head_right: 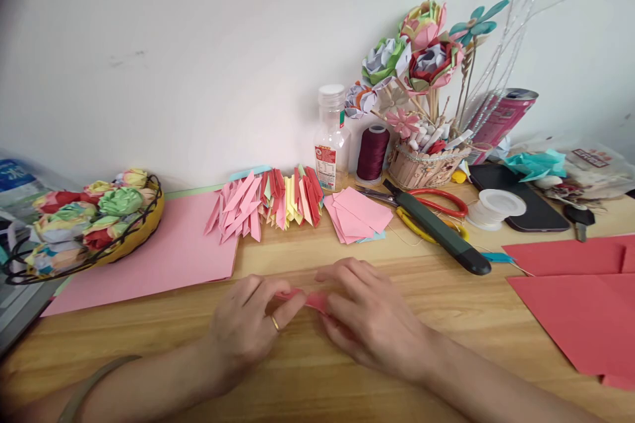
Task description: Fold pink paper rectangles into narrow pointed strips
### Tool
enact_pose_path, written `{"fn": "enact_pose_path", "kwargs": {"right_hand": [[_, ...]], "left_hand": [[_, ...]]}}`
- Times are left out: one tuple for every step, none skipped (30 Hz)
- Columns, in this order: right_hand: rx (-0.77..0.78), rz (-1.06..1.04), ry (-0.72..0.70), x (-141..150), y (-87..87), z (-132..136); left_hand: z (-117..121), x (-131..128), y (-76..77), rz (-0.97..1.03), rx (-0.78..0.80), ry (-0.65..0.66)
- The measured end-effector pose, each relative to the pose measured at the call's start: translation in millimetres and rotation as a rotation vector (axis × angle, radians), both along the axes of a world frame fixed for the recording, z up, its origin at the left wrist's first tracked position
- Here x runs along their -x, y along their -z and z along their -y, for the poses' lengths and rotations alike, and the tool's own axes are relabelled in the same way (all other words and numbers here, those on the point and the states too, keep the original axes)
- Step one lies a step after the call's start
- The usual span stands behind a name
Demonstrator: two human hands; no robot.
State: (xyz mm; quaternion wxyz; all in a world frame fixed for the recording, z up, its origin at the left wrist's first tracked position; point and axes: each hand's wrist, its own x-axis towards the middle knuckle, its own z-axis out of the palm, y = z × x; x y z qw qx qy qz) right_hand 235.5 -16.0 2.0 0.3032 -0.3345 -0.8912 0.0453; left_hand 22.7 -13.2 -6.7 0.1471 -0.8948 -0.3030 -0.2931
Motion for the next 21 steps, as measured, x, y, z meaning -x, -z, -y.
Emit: {"fn": "enact_pose_path", "kwargs": {"right_hand": [[0.019,0.020,-0.035,0.8,-1.3,1.4],[0.049,0.040,-0.073,1.4,-2.7,2.5],[0.085,0.059,-0.111,1.7,-4.2,3.1],[0.128,0.079,-0.151,1.9,-5.7,3.3],[0.169,0.101,-0.188,1.8,-7.0,3.1],[0.204,0.121,-0.218,1.6,-8.1,2.6],[0.223,0.132,-0.241,1.3,-8.7,1.9],[0.227,0.138,-0.257,0.8,-8.7,1.1],[0.214,0.140,-0.270,0.3,-8.0,0.4],[0.189,0.135,-0.274,-0.3,-6.7,-0.2],[0.159,0.125,-0.269,-0.8,-4.8,-0.5],[0.134,0.116,-0.254,-1.4,-2.7,-0.6],[0.112,0.107,-0.230,-1.7,-0.5,-0.3],[0.091,0.095,-0.196,-1.9,1.5,0.2],[0.069,0.085,-0.158,-1.8,3.2,0.9],[0.048,0.080,-0.120,-1.4,4.4,1.8],[0.030,0.079,-0.087,-0.6,5.2,2.7],[0.016,0.084,-0.060,0.5,5.5,3.5],[0.014,0.094,-0.040,1.8,5.4,4.2],[0.020,0.103,-0.024,3.2,5.1,4.6],[0.037,0.107,-0.015,4.4,4.5,4.7]], "left_hand": [[0.1,0.0,1.6,0.018,0.028,0.017],[-0.1,0.1,3.3,0.032,0.059,0.039],[-0.5,0.2,4.9,0.042,0.087,0.060],[-1.2,0.4,6.3,0.048,0.110,0.076],[-2.2,0.7,7.5,0.053,0.129,0.092],[-3.4,1.0,8.6,0.058,0.146,0.111],[-5.0,1.4,9.5,0.061,0.163,0.134],[-6.8,1.8,10.4,0.060,0.183,0.160],[-8.8,2.1,11.3,0.056,0.204,0.187],[-10.9,2.5,12.0,0.053,0.223,0.208],[-13.0,2.8,12.4,0.051,0.237,0.222],[-14.8,3.0,12.5,0.051,0.242,0.230],[-16.2,3.2,12.2,0.050,0.235,0.234],[-16.9,3.5,11.5,0.046,0.215,0.236],[-17.0,3.7,10.4,0.038,0.186,0.235],[-16.5,3.9,9.1,0.017,0.159,0.235],[-15.5,4.1,7.8,-0.019,0.135,0.243],[-14.3,4.2,6.6,-0.063,0.116,0.258],[-13.0,4.2,5.7,-0.105,0.101,0.277],[-12.0,4.2,5.1,-0.133,0.090,0.292],[-11.3,4.0,4.6,-0.147,0.082,0.303]]}}
